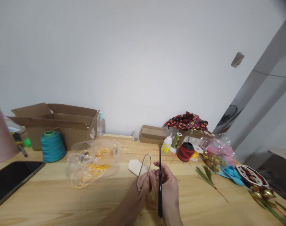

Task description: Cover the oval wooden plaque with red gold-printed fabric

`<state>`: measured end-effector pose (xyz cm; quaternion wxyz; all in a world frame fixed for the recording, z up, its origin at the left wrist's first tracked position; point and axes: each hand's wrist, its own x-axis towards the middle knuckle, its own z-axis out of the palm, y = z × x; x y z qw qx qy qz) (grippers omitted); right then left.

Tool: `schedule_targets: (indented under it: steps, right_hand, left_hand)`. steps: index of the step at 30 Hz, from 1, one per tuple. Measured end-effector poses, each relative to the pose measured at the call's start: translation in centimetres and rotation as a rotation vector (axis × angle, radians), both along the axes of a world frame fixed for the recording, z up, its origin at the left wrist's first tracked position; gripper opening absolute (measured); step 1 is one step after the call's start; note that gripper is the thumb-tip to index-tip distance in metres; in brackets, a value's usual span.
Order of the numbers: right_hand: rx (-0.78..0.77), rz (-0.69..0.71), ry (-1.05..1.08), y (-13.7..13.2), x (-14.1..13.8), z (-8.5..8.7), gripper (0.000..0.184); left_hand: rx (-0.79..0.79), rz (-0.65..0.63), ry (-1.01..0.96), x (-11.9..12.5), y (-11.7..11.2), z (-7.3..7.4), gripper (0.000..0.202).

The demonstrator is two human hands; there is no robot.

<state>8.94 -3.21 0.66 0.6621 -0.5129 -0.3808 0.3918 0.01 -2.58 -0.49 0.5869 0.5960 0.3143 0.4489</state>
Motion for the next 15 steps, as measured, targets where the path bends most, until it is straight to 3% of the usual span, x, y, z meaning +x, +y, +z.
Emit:
schedule_targets:
  steps: [3,8,15]
  right_hand:
    - [-0.005,-0.066,0.060,0.1,-0.7,-0.3,0.037]
    - [0.011,-0.082,0.123,0.7,-1.6,-1.4,0.036]
    - [-0.038,-0.039,0.201,1.6,-2.1,-1.3,0.036]
  left_hand:
    - [-0.016,0.088,-0.012,-0.1,0.1,-0.6,0.026]
    - [-0.068,0.078,-0.108,-0.4,0.6,-2.0,0.025]
    - [-0.041,0.105,0.049,-1.2,0.8,-1.4,0.029]
